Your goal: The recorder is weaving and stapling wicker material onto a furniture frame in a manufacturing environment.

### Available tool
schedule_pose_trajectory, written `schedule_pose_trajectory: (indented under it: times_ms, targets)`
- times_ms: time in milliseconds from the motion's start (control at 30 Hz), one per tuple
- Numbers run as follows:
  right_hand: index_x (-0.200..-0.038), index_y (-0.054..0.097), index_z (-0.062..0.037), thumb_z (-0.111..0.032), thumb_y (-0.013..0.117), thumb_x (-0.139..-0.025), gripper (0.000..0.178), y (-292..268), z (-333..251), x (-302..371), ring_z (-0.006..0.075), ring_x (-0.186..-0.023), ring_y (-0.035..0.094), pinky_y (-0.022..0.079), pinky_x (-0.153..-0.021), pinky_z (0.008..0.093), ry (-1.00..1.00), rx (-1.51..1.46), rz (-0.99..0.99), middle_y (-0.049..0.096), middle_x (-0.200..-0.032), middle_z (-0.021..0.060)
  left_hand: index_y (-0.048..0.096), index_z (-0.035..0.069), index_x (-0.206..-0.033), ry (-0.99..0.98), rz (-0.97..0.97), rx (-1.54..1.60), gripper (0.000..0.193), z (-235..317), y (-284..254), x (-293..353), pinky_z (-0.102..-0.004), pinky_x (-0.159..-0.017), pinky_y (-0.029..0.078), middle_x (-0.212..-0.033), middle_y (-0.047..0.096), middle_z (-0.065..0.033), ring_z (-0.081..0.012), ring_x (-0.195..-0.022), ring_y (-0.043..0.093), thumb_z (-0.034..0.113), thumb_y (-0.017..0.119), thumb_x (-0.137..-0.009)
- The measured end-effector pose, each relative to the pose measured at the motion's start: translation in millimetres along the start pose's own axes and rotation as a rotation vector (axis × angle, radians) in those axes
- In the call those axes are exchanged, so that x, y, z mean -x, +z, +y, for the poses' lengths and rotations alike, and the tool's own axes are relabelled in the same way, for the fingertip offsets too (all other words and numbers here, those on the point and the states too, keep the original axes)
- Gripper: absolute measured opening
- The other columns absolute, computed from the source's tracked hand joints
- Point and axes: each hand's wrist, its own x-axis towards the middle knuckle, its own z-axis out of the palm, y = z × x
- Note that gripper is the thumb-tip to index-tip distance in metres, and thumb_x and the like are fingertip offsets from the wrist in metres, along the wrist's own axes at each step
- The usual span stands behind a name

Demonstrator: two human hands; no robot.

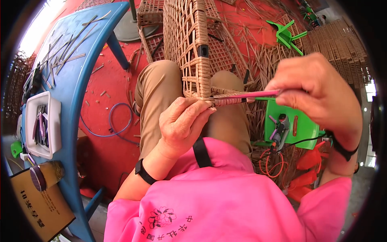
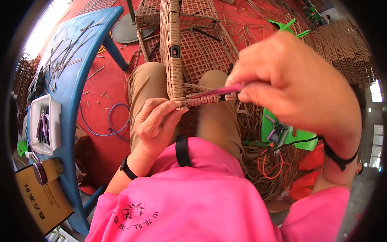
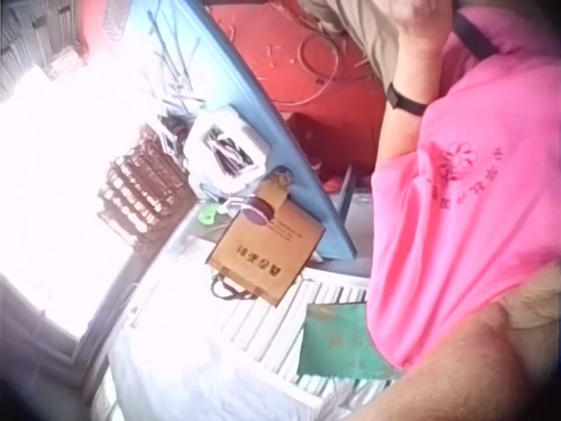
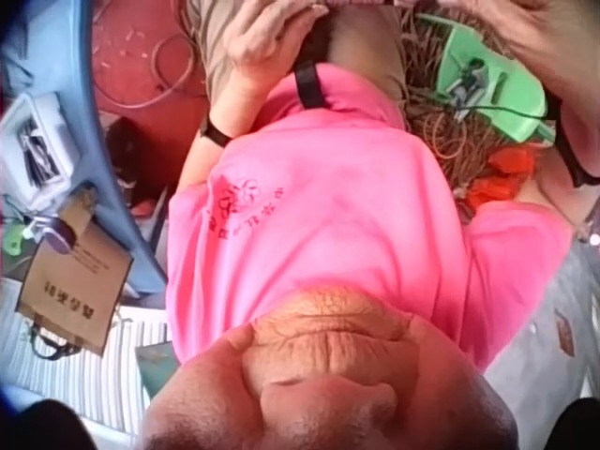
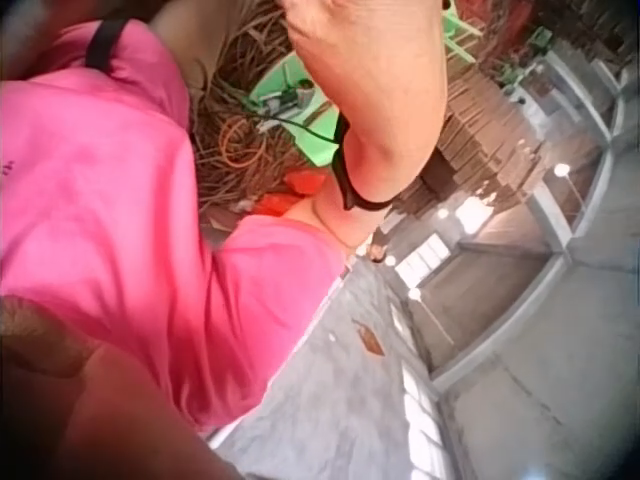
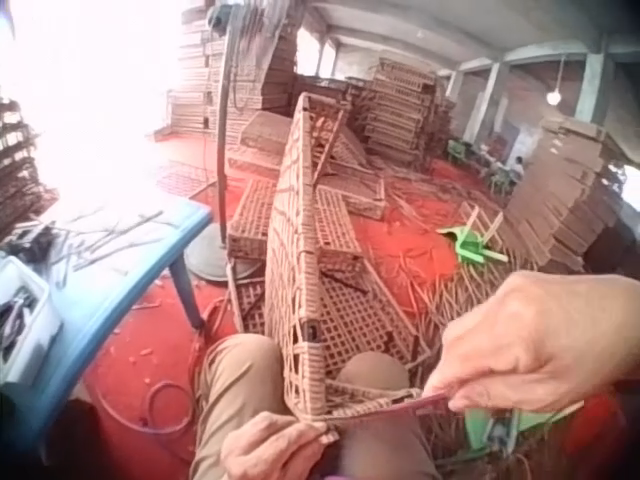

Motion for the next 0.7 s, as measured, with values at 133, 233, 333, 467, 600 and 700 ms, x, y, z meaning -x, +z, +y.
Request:
schedule_pose_trajectory:
  times_ms: [133, 233, 333, 467, 600, 700]
  targets:
    - [-0.085, 0.066, 0.0017, -0.001, 0.068, -0.072, 0.014, -9, 10, -4, 0.0295, -0.065, 0.06, 0.045, -0.057, 0.0364, 0.057, -0.131, -0.091, 0.057, -0.069, 0.0115, 0.067, 0.001, -0.087, -0.001, -0.008, -0.017, 0.023, -1, -1, 0, -0.0315, -0.058, 0.05, -0.079, 0.063, -0.0084, -0.0219, -0.067, 0.062, -0.002, 0.079, -0.067]
    - [-0.088, 0.065, 0.0002, -0.002, 0.067, -0.073, 0.015, 3, -9, 5, 0.0302, -0.065, 0.059, 0.044, -0.056, 0.0387, -0.042, 0.155, 0.018, 0.056, -0.072, 0.0113, 0.067, 0.001, -0.088, -0.011, -0.001, -0.026, 0.024, -1, -2, 1, -0.0316, -0.058, 0.05, -0.08, 0.063, -0.0086, -0.0222, -0.068, 0.062, -0.002, 0.079, -0.067]
    - [-0.093, 0.064, -0.0007, -0.001, 0.065, -0.074, 0.019, 29, -44, 20, 0.0296, -0.064, 0.058, 0.043, -0.054, 0.0396, 0.148, 0.237, 0.095, 0.056, -0.077, 0.011, 0.067, 0.0, -0.089, -0.024, 0.012, -0.025, 0.025, 0, -2, 2, -0.0316, -0.059, 0.051, -0.081, 0.064, -0.0091, -0.0226, -0.069, 0.063, -0.002, 0.079, -0.068]
    - [-0.1, 0.063, 0.0077, 0.005, 0.064, -0.076, 0.024, 75, -66, 42, 0.0228, -0.057, 0.058, 0.046, -0.045, 0.0321, 0.126, 0.379, 0.193, 0.056, -0.083, 0.0136, 0.067, 0.0, -0.092, -0.058, 0.03, 0.006, 0.027, 0, 0, 3, -0.0316, -0.06, 0.052, -0.082, 0.064, -0.01, -0.0235, -0.071, 0.064, -0.004, 0.079, -0.068]
    - [-0.1, 0.063, 0.0122, 0.001, 0.064, -0.079, 0.024, 119, -61, 54, 0.017, -0.054, 0.055, 0.044, -0.041, 0.0275, 0.032, 0.574, 0.315, 0.058, -0.084, 0.0172, 0.068, 0.0, -0.094, -0.057, 0.064, 0.028, 0.027, 1, 0, 6, -0.0318, -0.063, 0.052, -0.085, 0.063, -0.0105, -0.0229, -0.075, 0.064, -0.004, 0.079, -0.069]
    - [-0.097, 0.064, 0.0139, -0.003, 0.063, -0.081, 0.024, 145, -57, 54, 0.0134, -0.051, 0.05, 0.041, -0.038, 0.0244, -0.056, 0.765, 0.387, 0.06, -0.085, 0.0222, 0.068, 0.001, -0.094, -0.109, 0.032, 0.045, 0.023, 3, -3, 10, -0.0307, -0.066, 0.052, -0.087, 0.063, -0.0108, -0.0225, -0.079, 0.064, -0.005, 0.077, -0.073]
